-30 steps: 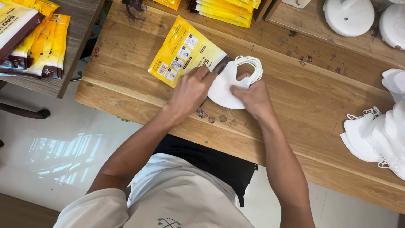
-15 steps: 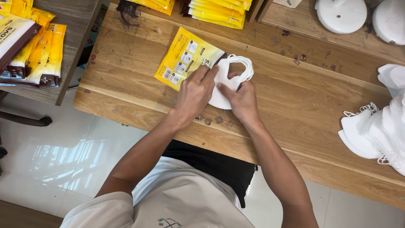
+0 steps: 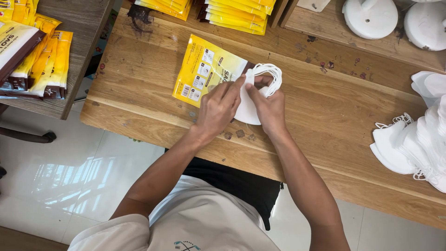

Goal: The person repeatedly picks white face masks from a pile, folds them, and places them into yellow packaging pouches. The person then seals the pouches and stacks them on the table.

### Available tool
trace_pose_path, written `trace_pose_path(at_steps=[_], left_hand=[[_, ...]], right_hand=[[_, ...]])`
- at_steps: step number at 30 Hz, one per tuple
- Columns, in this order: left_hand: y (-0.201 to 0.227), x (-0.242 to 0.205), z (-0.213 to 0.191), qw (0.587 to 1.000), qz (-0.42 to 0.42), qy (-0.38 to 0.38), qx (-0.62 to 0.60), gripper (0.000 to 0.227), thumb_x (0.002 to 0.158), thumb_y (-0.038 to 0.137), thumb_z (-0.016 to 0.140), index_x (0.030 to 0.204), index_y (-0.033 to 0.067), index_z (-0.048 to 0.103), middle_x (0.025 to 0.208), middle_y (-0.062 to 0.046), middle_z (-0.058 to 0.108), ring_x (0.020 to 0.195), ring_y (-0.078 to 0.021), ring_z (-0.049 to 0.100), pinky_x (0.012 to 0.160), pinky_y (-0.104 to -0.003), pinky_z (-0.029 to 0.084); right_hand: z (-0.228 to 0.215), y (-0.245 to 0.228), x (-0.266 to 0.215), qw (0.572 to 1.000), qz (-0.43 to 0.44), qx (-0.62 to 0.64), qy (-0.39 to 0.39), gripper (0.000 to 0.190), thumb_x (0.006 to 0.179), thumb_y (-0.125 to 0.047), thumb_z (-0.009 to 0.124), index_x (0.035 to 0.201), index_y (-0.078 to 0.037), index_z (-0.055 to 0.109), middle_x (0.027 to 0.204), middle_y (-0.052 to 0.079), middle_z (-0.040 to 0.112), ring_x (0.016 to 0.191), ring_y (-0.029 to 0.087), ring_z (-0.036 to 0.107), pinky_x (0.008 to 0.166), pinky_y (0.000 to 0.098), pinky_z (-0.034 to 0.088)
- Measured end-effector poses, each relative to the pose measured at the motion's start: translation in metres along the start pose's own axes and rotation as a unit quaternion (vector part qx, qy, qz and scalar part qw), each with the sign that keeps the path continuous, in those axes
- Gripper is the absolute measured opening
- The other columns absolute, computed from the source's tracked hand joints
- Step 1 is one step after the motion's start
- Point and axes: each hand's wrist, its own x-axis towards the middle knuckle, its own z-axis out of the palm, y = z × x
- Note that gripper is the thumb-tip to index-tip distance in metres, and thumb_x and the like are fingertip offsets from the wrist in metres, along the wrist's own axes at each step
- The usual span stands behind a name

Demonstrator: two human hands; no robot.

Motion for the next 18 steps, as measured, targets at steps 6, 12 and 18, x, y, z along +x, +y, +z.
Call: trace_pose_path(at_steps=[6,12,18], left_hand=[[0.0,-0.004,0.005,1.0,0.008,-0.002,-0.022,0.038,0.088,-0.009,0.068,0.124,0.0055,0.069,0.083,-0.013,0.073,0.066,-0.0161,0.071,0.052,-0.02,0.057],[0.004,0.009,-0.001,0.999,-0.008,-0.006,0.039,0.024,0.09,0.004,0.072,0.114,0.0076,0.069,0.08,-0.01,0.069,0.069,-0.0184,0.068,0.053,-0.024,0.056],[0.009,0.024,-0.021,0.99,-0.04,-0.09,0.098,0.011,0.091,0.015,0.073,0.095,0.0064,0.069,0.071,-0.006,0.064,0.057,-0.0172,0.066,0.046,-0.027,0.056]], right_hand=[[-0.002,0.006,0.001,0.999,0.031,0.023,0.022,0.017,0.094,-0.018,0.079,0.106,-0.008,0.075,0.088,0.004,0.073,0.083,0.01,0.067,0.076,0.0271,0.06],[-0.004,0.023,0.008,0.999,0.039,0.02,0.03,0.012,0.088,-0.016,0.083,0.096,-0.01,0.077,0.079,-0.001,0.071,0.075,0.007,0.065,0.073,0.023,0.058],[-0.006,-0.013,-0.007,0.998,0.041,0.002,0.037,0.011,0.084,-0.017,0.086,0.091,-0.014,0.078,0.077,-0.003,0.071,0.075,0.003,0.063,0.071,0.0216,0.056]])
